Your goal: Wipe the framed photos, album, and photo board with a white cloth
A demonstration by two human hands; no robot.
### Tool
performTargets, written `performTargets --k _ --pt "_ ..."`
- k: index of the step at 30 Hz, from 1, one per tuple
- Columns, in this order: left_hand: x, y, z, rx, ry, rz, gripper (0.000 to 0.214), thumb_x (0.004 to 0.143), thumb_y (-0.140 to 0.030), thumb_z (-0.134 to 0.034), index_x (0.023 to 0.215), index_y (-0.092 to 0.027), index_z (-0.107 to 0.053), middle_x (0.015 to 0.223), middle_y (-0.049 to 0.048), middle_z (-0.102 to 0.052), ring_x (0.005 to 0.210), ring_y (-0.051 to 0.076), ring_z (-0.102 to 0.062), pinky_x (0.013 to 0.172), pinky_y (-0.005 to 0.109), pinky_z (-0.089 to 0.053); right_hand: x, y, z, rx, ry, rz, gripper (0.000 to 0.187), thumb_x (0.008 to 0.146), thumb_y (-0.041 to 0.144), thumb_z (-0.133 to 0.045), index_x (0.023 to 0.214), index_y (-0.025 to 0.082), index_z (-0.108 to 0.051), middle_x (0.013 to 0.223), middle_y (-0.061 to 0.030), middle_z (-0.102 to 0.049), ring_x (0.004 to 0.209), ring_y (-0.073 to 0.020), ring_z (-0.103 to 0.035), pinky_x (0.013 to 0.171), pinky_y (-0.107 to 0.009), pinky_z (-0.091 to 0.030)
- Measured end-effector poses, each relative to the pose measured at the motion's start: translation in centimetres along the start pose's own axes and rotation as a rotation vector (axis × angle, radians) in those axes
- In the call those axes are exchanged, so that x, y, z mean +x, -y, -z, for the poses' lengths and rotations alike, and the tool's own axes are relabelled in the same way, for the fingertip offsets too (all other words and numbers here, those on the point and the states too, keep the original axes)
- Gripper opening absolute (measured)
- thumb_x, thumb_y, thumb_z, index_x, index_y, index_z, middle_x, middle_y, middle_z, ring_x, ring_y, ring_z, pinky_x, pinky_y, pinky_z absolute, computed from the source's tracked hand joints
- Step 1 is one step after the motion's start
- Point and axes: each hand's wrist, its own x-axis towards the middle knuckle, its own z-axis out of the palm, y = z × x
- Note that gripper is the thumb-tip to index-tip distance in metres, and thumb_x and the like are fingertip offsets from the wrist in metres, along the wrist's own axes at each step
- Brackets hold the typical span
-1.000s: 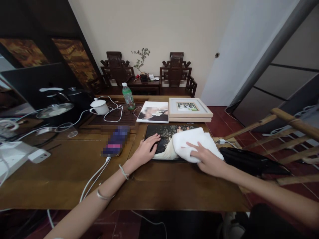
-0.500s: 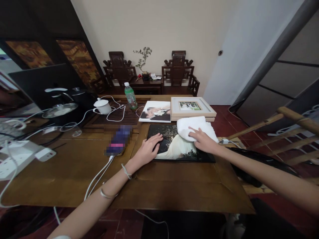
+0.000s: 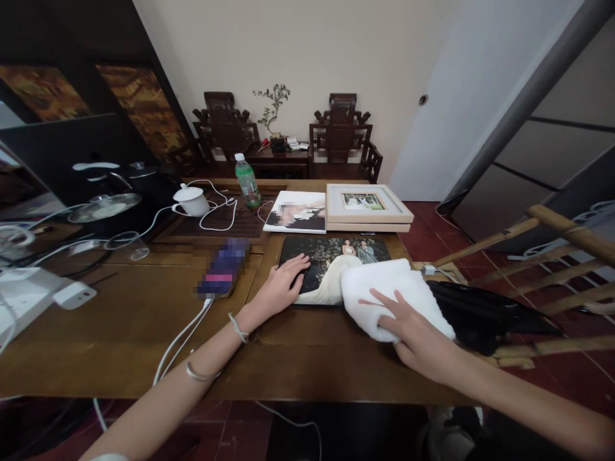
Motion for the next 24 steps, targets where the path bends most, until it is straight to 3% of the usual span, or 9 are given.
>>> performTargets --k 6,11,14,19,24 --pt "0.0 0.0 0.0 0.010 0.007 0.007 0.034 0.088 -0.017 -0.040 0.119 -0.020 -0.053 0.134 0.0075 -0.052 0.130 0.021 -0.040 0.104 0.048 -0.035 5.1 -2.4 0.8 -0.054 -0.050 0.011 0.048 0.061 -0.002 -0.038 0.102 0.016 -0.054 0.134 -0.0200 -0.045 0.135 -0.0286 -0.025 0.104 -0.058 -0.022" --pt "0.0 0.1 0.0 0.007 0.010 0.010 0.035 0.088 -0.018 -0.040 0.120 -0.020 -0.052 0.136 0.0072 -0.050 0.130 0.021 -0.039 0.105 0.049 -0.035 10.7 -4.7 2.6 -0.152 -0.055 0.013 0.043 0.063 -0.001 -0.037 0.100 0.015 -0.053 0.120 -0.0189 -0.054 0.124 -0.0318 -0.042 0.093 -0.052 -0.036" --pt "-0.1 0.1 0.0 -0.004 -0.001 0.015 0.035 0.088 -0.018 -0.041 0.121 -0.021 -0.052 0.135 0.0073 -0.050 0.130 0.022 -0.040 0.105 0.049 -0.035 12.7 -5.7 3.2 -0.179 -0.055 0.018 0.041 0.063 0.000 -0.036 0.097 0.014 -0.054 0.111 -0.0179 -0.058 0.113 -0.0315 -0.051 0.087 -0.048 -0.040" --pt "-0.1 0.1 -0.1 -0.008 -0.005 0.019 0.035 0.088 -0.018 -0.041 0.121 -0.021 -0.052 0.136 0.0078 -0.050 0.130 0.022 -0.041 0.105 0.050 -0.034 12.2 -5.0 1.8 -0.169 -0.099 -0.028 0.051 0.065 -0.002 -0.036 0.111 0.012 -0.051 0.127 -0.0214 -0.050 0.130 -0.0328 -0.033 0.095 -0.058 -0.029" --pt "-0.1 -0.1 0.0 0.000 0.005 0.029 0.035 0.088 -0.019 -0.040 0.121 -0.022 -0.052 0.137 0.0067 -0.049 0.130 0.021 -0.039 0.105 0.049 -0.034 7.6 -1.6 -0.3 -0.068 -0.085 0.014 0.054 0.061 -0.005 -0.036 0.108 0.013 -0.053 0.138 -0.0191 -0.041 0.137 -0.0309 -0.015 0.102 -0.063 -0.018"
